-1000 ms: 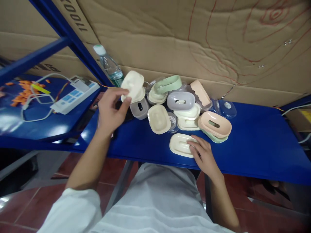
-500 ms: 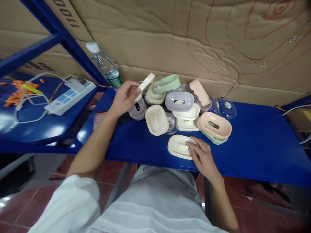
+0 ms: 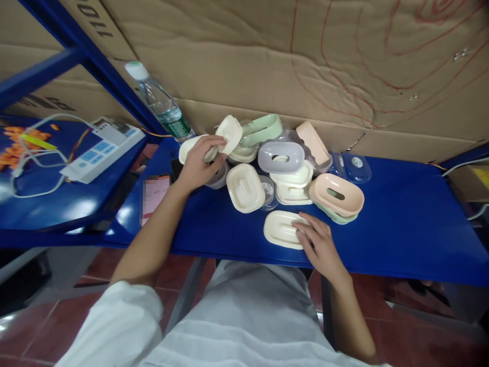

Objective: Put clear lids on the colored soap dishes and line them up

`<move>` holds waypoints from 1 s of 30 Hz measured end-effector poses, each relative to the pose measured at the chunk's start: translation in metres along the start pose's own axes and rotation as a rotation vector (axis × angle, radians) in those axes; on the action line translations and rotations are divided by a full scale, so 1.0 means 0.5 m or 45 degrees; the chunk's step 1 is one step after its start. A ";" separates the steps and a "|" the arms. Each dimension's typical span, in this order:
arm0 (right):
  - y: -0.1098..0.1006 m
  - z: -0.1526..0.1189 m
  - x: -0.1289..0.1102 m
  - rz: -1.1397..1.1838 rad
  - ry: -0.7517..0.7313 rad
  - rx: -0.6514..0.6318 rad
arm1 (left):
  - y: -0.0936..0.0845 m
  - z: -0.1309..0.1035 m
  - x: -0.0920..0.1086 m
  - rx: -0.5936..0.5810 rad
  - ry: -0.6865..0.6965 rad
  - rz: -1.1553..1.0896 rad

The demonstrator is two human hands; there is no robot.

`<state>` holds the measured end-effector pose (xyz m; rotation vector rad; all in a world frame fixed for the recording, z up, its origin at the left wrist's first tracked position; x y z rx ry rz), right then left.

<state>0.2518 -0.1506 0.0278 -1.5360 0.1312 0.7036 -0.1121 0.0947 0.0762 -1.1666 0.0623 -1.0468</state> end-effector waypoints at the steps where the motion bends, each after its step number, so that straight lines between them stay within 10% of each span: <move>1: -0.001 0.000 0.000 0.003 0.002 -0.004 | 0.002 -0.002 0.001 -0.002 -0.002 0.014; 24: -0.002 -0.002 0.003 -0.008 0.004 -0.005 | 0.042 -0.015 -0.012 0.048 -0.057 0.054; 30: 0.000 -0.003 0.002 -0.023 -0.009 -0.045 | -0.012 -0.070 0.129 0.286 0.054 0.102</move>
Point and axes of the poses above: each hand's wrist, its own z-axis towards the middle knuckle, its own y-axis out of the palm, x = y × z, the point moved 1 cm from there along z, towards the middle knuckle, and after that the axes turned 14 degrees about -x, right-handed, at the moved point
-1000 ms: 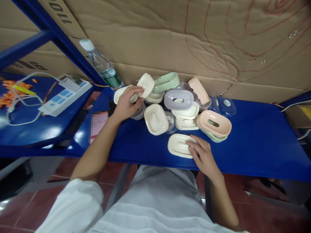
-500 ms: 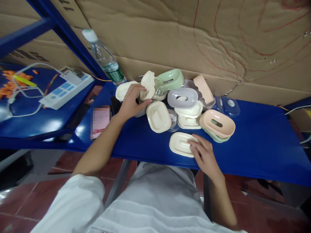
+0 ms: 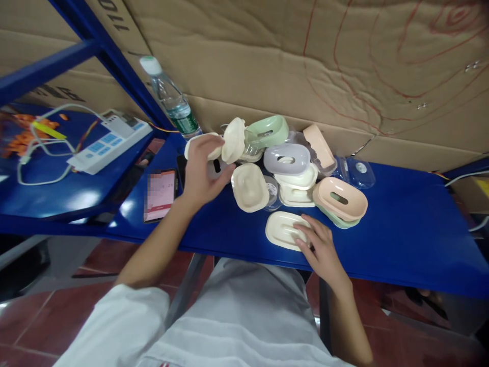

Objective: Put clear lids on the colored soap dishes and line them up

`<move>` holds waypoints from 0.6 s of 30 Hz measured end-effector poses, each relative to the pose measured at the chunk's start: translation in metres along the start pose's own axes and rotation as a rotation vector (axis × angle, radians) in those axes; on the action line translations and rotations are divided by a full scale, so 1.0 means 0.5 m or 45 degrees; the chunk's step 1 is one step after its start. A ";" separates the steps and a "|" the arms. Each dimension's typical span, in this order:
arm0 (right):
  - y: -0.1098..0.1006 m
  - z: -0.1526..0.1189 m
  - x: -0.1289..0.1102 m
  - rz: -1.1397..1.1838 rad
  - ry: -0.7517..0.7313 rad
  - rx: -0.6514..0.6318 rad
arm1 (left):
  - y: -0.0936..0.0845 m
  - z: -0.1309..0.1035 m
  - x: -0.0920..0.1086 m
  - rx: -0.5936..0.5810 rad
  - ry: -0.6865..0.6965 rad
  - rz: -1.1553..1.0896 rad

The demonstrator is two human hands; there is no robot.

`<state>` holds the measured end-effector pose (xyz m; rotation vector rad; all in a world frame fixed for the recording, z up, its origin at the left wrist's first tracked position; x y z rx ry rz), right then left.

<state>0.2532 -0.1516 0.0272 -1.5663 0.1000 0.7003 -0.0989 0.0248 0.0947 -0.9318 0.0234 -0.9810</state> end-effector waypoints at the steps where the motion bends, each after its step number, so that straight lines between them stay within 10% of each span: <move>1: 0.000 0.001 -0.001 -0.004 0.004 -0.013 | -0.009 -0.024 0.044 0.040 0.045 0.016; 8: -0.006 -0.011 -0.015 -0.060 -0.035 0.131 | 0.067 -0.188 0.283 -0.546 0.508 -0.052; 12: -0.023 -0.024 0.002 -0.217 0.057 0.507 | 0.109 -0.188 0.280 -0.838 0.367 0.051; 18: -0.057 -0.001 0.057 -0.391 0.463 0.562 | 0.094 -0.197 0.252 -0.816 0.386 -0.059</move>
Point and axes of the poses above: each hand's wrist, its own z-axis towards the middle knuckle, its own y-axis out of the palm, x = y × z, the point moved 1 cm from there along z, towards the middle knuckle, and after that the axes turned 14 degrees about -x, right-handed, at the moved point
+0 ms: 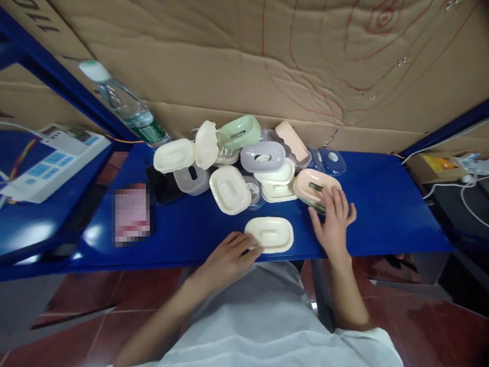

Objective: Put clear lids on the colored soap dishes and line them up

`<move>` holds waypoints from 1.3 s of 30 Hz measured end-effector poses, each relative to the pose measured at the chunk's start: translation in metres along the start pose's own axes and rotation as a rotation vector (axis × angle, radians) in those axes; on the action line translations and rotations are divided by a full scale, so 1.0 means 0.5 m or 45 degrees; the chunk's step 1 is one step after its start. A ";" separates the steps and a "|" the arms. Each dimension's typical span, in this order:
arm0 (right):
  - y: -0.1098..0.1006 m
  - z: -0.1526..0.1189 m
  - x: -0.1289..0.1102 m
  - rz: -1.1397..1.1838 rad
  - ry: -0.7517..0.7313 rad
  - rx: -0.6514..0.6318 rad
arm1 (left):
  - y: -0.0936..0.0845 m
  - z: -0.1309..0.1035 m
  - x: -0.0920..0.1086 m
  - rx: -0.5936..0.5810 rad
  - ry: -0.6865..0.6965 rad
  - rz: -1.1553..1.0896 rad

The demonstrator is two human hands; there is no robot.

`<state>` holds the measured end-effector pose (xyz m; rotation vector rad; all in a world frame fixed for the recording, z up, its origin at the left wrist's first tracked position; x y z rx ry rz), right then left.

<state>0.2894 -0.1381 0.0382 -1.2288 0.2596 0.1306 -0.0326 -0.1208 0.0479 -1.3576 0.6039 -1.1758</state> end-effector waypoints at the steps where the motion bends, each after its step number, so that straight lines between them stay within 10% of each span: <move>1: -0.001 0.007 0.006 0.004 0.020 0.026 | 0.002 -0.006 0.001 0.042 -0.019 -0.013; 9: -0.054 -0.054 -0.016 0.168 -0.280 0.322 | 0.023 -0.016 0.001 0.236 -0.165 0.013; 17: -0.031 -0.158 -0.112 0.364 -0.489 -0.002 | 0.028 -0.041 0.003 0.487 -0.296 -0.061; 27: 0.017 -0.130 -0.145 0.391 -0.606 -0.284 | 0.040 -0.052 -0.014 0.273 -0.325 -0.127; 39: -0.029 -0.124 -0.018 0.020 -0.136 -0.125 | 0.039 -0.049 -0.007 0.206 -0.497 -0.151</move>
Point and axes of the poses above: each hand's wrist, its own z-axis towards the middle knuckle, its own y-axis out of the palm, x = y × z, the point moved 1 cm from there along z, towards the middle knuckle, and after that the axes turned 14 degrees about -x, right-handed, at the moved point
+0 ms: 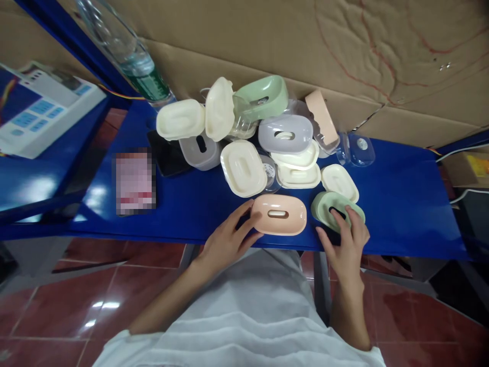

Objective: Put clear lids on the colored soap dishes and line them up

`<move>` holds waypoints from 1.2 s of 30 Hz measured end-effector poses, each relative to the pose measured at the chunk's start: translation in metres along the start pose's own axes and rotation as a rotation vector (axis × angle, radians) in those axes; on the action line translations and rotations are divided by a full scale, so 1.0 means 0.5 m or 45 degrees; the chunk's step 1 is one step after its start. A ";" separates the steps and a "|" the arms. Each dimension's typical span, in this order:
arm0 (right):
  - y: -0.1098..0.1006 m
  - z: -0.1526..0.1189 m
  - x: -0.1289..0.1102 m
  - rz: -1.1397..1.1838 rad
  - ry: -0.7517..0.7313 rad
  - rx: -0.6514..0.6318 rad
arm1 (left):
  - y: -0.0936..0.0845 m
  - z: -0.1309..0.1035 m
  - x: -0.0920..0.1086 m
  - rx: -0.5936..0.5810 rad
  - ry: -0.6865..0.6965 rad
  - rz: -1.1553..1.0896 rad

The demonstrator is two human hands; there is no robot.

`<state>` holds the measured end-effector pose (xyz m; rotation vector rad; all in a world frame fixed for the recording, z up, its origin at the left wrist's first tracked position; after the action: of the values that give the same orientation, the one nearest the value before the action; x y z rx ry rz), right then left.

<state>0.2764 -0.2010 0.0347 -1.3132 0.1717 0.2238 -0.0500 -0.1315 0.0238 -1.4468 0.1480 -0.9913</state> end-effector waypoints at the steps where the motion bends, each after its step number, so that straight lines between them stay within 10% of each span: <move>1: -0.002 -0.001 0.012 -0.048 0.040 -0.015 | 0.000 0.000 0.000 -0.001 0.000 0.008; 8: -0.005 -0.009 0.052 -0.116 0.057 0.180 | -0.001 0.000 -0.001 -0.017 0.007 -0.020; 15: -0.017 0.093 0.059 -0.125 0.052 0.193 | 0.000 -0.003 -0.006 0.003 0.058 -0.063; 23: 0.005 0.074 -0.056 0.372 -0.628 -0.280 | 0.006 -0.003 -0.009 0.039 0.072 0.049; 36: 0.030 0.046 -0.059 0.373 -0.581 -0.282 | 0.002 0.011 0.005 0.058 0.223 0.085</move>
<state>0.2439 -0.1772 0.0338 -1.4181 -0.0527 0.8014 -0.0446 -0.1292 0.0249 -1.3049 0.2981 -1.0593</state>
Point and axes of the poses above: each hand's wrist, its own z-axis towards the middle knuckle, its own y-axis out of the palm, x = y × z, the point moved 1 cm from there along z, towards the middle knuckle, and after that the axes turned 14 degrees about -x, right-handed, at the moved point
